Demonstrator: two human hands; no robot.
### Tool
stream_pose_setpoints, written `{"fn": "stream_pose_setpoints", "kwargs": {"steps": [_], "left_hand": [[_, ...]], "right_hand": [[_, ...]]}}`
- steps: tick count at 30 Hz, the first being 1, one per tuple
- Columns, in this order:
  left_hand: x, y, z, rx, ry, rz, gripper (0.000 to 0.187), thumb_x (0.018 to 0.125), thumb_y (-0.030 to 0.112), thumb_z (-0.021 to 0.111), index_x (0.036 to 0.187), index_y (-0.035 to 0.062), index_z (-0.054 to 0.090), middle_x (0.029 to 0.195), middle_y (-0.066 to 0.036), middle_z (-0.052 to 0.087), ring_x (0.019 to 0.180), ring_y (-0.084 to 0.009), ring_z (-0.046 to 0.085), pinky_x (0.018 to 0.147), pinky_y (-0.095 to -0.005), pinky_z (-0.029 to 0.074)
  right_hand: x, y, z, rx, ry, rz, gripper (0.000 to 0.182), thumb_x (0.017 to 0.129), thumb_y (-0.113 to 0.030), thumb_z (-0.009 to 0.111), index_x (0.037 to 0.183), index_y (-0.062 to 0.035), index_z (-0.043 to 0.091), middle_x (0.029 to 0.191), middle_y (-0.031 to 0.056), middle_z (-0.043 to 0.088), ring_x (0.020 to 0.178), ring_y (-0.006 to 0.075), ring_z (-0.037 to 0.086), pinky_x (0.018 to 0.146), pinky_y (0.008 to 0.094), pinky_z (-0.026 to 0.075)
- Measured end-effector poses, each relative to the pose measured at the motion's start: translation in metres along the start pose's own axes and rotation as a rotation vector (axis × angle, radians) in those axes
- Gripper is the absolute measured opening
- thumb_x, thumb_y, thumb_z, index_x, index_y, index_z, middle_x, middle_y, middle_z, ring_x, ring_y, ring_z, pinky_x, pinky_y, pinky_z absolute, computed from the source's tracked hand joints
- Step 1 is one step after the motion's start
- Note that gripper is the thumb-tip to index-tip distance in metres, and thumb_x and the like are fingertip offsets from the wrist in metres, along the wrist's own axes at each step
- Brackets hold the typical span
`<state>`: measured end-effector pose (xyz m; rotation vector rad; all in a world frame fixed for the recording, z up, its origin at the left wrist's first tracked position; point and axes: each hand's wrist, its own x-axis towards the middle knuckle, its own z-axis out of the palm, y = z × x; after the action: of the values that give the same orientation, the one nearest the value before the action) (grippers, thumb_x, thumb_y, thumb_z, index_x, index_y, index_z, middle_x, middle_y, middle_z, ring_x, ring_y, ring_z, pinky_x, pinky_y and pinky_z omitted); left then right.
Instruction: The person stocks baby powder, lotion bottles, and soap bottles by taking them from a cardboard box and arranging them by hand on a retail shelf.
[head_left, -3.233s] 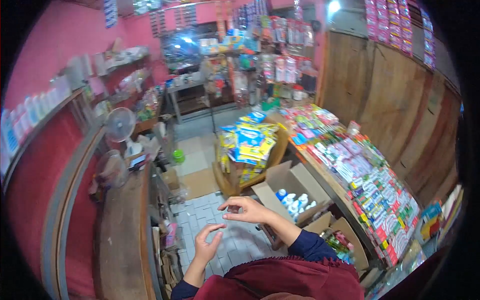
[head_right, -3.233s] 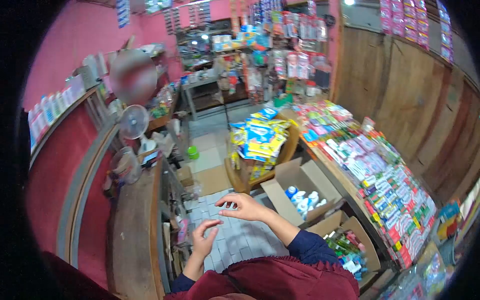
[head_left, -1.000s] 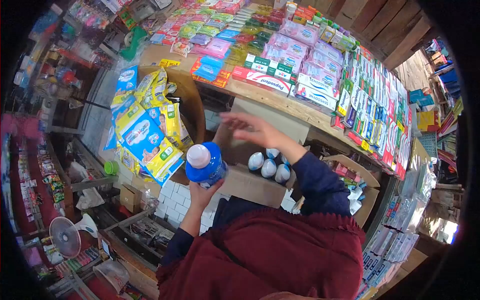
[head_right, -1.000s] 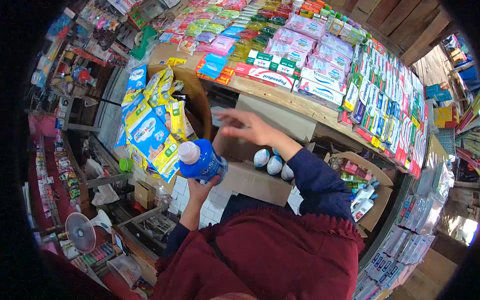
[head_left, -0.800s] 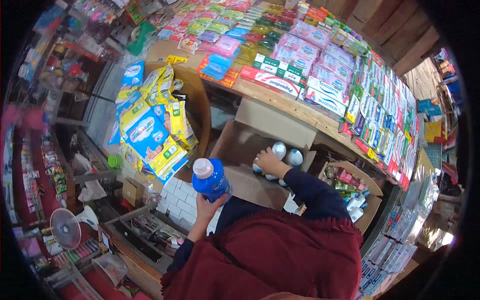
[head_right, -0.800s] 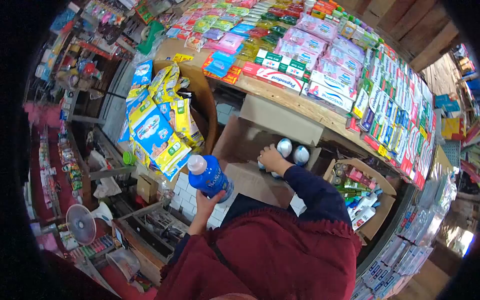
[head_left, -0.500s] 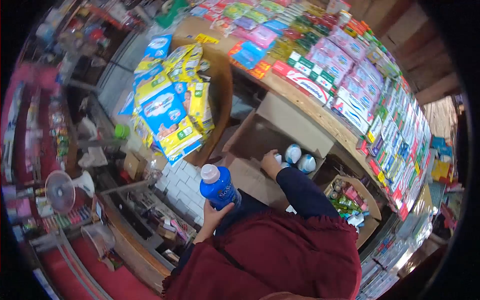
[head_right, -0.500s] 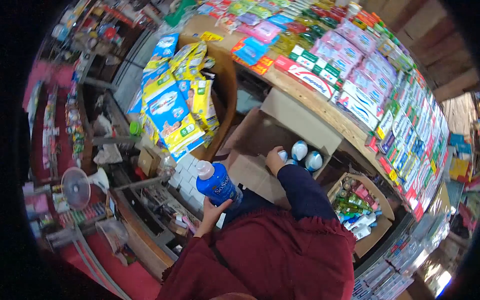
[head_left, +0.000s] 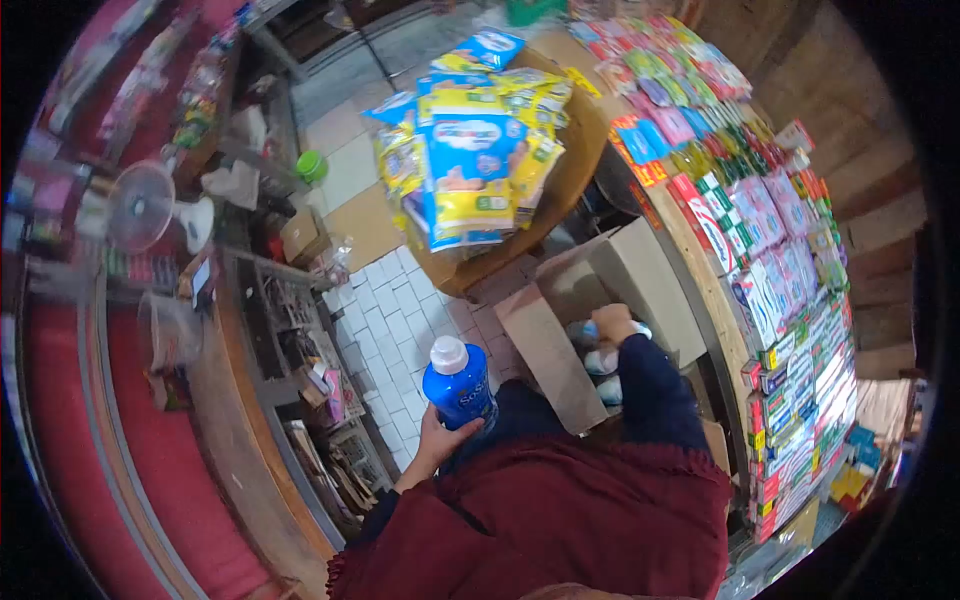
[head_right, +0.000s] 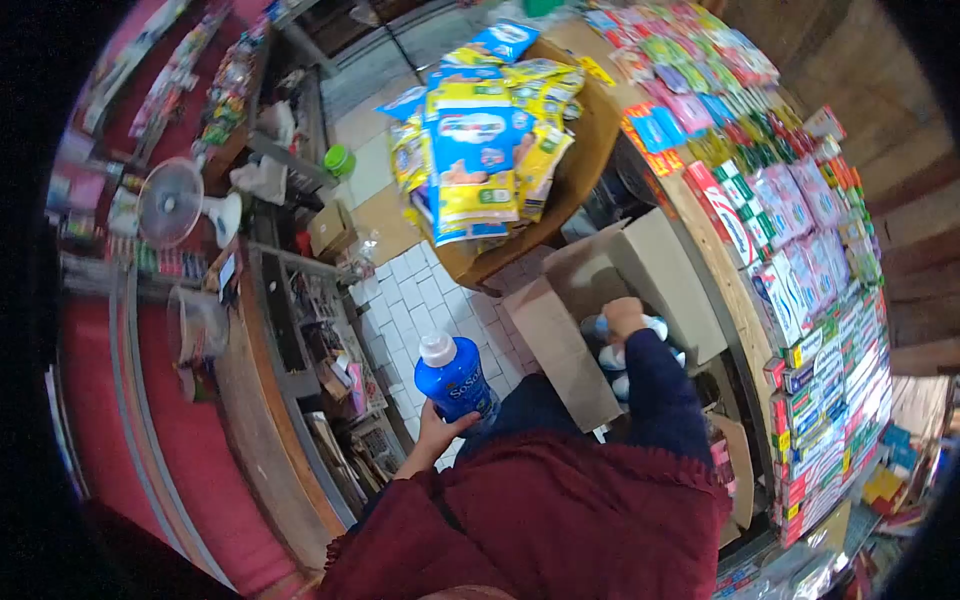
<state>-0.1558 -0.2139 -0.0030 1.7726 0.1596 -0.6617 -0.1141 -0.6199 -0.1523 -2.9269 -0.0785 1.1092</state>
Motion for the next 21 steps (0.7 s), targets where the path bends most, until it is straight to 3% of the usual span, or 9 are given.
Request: {"fn": "stream_pose_setpoints", "kwargs": {"steps": [1, 5, 10, 13, 15, 18, 19, 21], "left_hand": [[-0.012, -0.009, -0.006, -0.031, 0.0, 0.016, 0.079, 0.064, 0.022, 0.088, 0.127, 0.001, 0.045, 0.118, -0.013, 0.059, 0.11, -0.0235, 0.057, 0.097, -0.0389, 0.044], [-0.07, -0.048, -0.031, -0.184, 0.013, 0.152, 0.071, 0.068, 0.018, 0.085, 0.126, 0.0036, 0.048, 0.116, -0.01, 0.062, 0.106, -0.0211, 0.059, 0.094, -0.0365, 0.047], [-0.171, -0.118, -0.066, -0.443, 0.014, 0.186, 0.06, 0.073, 0.016, 0.079, 0.124, 0.0027, 0.05, 0.111, -0.007, 0.064, 0.101, -0.0175, 0.061, 0.093, -0.0351, 0.047], [-0.245, -0.124, -0.07, -0.642, 0.065, 0.34, 0.059, 0.074, 0.014, 0.076, 0.125, 0.0017, 0.049, 0.113, -0.008, 0.064, 0.104, -0.0185, 0.061, 0.095, -0.0351, 0.046], [-0.299, -0.116, -0.072, -0.683, 0.164, 0.466, 0.061, 0.073, 0.014, 0.076, 0.126, 0.0011, 0.048, 0.115, -0.009, 0.063, 0.107, -0.0191, 0.06, 0.096, -0.0354, 0.046], [-0.382, -0.15, -0.066, -0.755, 0.294, 0.545, 0.082, 0.068, 0.026, 0.078, 0.135, 0.0013, 0.038, 0.124, -0.014, 0.057, 0.113, -0.0244, 0.057, 0.098, -0.0392, 0.045], [-0.409, -0.16, -0.064, -0.798, 0.341, 0.586, 0.089, 0.066, 0.03, 0.079, 0.137, 0.0014, 0.034, 0.126, -0.015, 0.055, 0.115, -0.0263, 0.056, 0.098, -0.0407, 0.045], [-0.459, -0.188, -0.06, -0.921, 0.36, 0.673, 0.099, 0.062, 0.034, 0.081, 0.142, 0.0031, 0.03, 0.133, -0.017, 0.05, 0.118, -0.0284, 0.054, 0.101, -0.0431, 0.043]], "right_hand": [[-0.011, 0.01, -0.011, 0.036, 0.07, 0.008, 0.053, 0.056, -0.04, 0.081, 0.096, -0.0075, 0.069, 0.092, 0.0149, 0.069, 0.088, 0.0325, 0.067, 0.073, 0.0428, 0.054], [-0.112, 0.006, -0.112, 0.01, 0.214, -0.101, 0.055, 0.057, -0.045, 0.079, 0.099, -0.0118, 0.065, 0.087, 0.0159, 0.068, 0.084, 0.0373, 0.064, 0.073, 0.0453, 0.052], [-0.261, -0.119, -0.229, -0.416, 0.356, -0.232, 0.059, 0.054, -0.039, 0.082, 0.105, -0.0149, 0.063, 0.085, 0.0109, 0.069, 0.081, 0.0306, 0.067, 0.071, 0.0436, 0.052], [-0.329, -0.221, -0.261, -0.699, 0.485, -0.678, 0.061, 0.054, -0.038, 0.084, 0.107, -0.0157, 0.062, 0.082, 0.0089, 0.068, 0.079, 0.0281, 0.067, 0.071, 0.0415, 0.051], [-0.356, -0.29, -0.261, -0.835, 0.41, -0.778, 0.061, 0.055, -0.037, 0.084, 0.107, -0.0151, 0.061, 0.087, 0.0064, 0.067, 0.082, 0.0251, 0.067, 0.077, 0.0385, 0.048], [-0.413, -0.39, -0.224, -0.988, 0.529, -1.166, 0.062, 0.055, -0.036, 0.083, 0.106, -0.0125, 0.058, 0.088, 0.0052, 0.066, 0.082, 0.0242, 0.067, 0.077, 0.0377, 0.047], [-0.43, -0.421, -0.208, -1.074, 0.483, -1.18, 0.078, 0.052, -0.039, 0.083, 0.119, -0.0135, 0.053, 0.1, 0.0046, 0.062, 0.09, 0.0257, 0.062, 0.082, 0.0371, 0.044], [-0.476, -0.471, -0.184, -1.107, 0.609, -1.503, 0.049, 0.061, -0.03, 0.078, 0.102, -0.0129, 0.057, 0.091, 0.0035, 0.064, 0.085, 0.0237, 0.065, 0.079, 0.0382, 0.045]]}}
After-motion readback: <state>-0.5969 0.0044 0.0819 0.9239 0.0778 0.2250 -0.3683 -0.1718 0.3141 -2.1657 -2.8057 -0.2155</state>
